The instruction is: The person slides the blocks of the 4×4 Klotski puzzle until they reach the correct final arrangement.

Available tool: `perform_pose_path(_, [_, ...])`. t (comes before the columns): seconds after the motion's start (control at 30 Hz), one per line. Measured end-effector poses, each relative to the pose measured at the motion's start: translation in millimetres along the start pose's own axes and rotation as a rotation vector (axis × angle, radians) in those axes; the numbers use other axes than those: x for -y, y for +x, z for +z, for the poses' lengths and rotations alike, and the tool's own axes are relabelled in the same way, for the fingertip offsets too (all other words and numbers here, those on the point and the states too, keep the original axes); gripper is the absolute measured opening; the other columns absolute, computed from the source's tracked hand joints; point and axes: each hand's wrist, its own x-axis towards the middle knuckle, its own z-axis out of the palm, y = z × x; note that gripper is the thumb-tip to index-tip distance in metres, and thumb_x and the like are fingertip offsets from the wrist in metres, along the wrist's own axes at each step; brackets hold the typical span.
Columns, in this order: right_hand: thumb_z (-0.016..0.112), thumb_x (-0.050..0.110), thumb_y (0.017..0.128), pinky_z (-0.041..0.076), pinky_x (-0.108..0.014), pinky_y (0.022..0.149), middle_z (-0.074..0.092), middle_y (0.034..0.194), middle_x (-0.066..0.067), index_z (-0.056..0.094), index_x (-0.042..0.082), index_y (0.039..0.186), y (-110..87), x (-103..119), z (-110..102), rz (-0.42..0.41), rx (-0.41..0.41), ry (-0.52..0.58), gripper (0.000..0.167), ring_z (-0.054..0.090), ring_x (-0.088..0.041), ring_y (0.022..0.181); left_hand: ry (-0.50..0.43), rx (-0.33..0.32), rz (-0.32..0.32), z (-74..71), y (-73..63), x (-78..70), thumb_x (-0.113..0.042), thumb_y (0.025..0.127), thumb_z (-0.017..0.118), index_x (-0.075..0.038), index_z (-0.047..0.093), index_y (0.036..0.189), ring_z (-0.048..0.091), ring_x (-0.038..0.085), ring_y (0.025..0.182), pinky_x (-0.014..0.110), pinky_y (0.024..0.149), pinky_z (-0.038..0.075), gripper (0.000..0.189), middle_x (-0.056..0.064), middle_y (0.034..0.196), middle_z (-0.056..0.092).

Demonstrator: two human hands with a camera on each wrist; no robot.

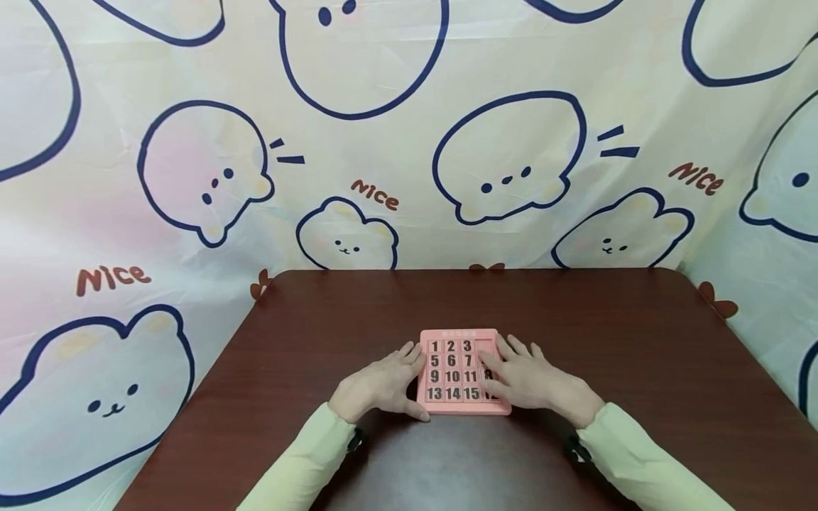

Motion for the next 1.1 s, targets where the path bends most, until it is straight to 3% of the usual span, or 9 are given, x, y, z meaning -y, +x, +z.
perform_pose_path(0.4, [0.054, 0.054, 0.094, 0.023, -0.077, 0.106, 0.029, 0.158, -0.026, 0.045, 0.017, 0.148, -12.0, 3.1, 8.4, 0.001, -0.002, -0.033, 0.067, 0.025, -0.051, 0.144, 0.03, -0.007, 0.009, -0.4, 1.1, 1.9, -0.064, 0.074, 0.075, -0.007, 0.025, 0.156, 0.02, 0.025, 0.152, 0.037, 0.122, 0.028, 0.112, 0.011, 0.164, 0.022])
perform_pose_path(0.67, [0.051, 0.056, 0.096, 0.026, -0.076, 0.104, 0.032, 0.155, -0.027, 0.049, 0.017, 0.146, -4.2, -0.8, 10.2, -0.002, -0.047, -0.066, 0.063, 0.029, -0.051, 0.142, 0.052, -0.021, 0.016, 0.6, 0.9, 3.0, -0.065, 0.073, 0.075, -0.006, 0.028, 0.155, 0.021, 0.026, 0.152, 0.036, 0.121, 0.028, 0.111, 0.013, 0.163, 0.024])
perform_pose_path(1.1, [0.05, 0.058, 0.095, 0.021, -0.077, 0.107, 0.026, 0.157, -0.03, 0.044, 0.018, 0.149, 14.2, -7.1, 2.9, 0.054, 0.017, -0.016, 0.068, 0.022, -0.054, 0.144, 0.047, -0.016, 0.007, -0.7, -1.6, 2.4, -0.063, 0.074, 0.075, -0.006, 0.027, 0.155, 0.021, 0.025, 0.152, 0.036, 0.121, 0.028, 0.11, 0.012, 0.163, 0.023])
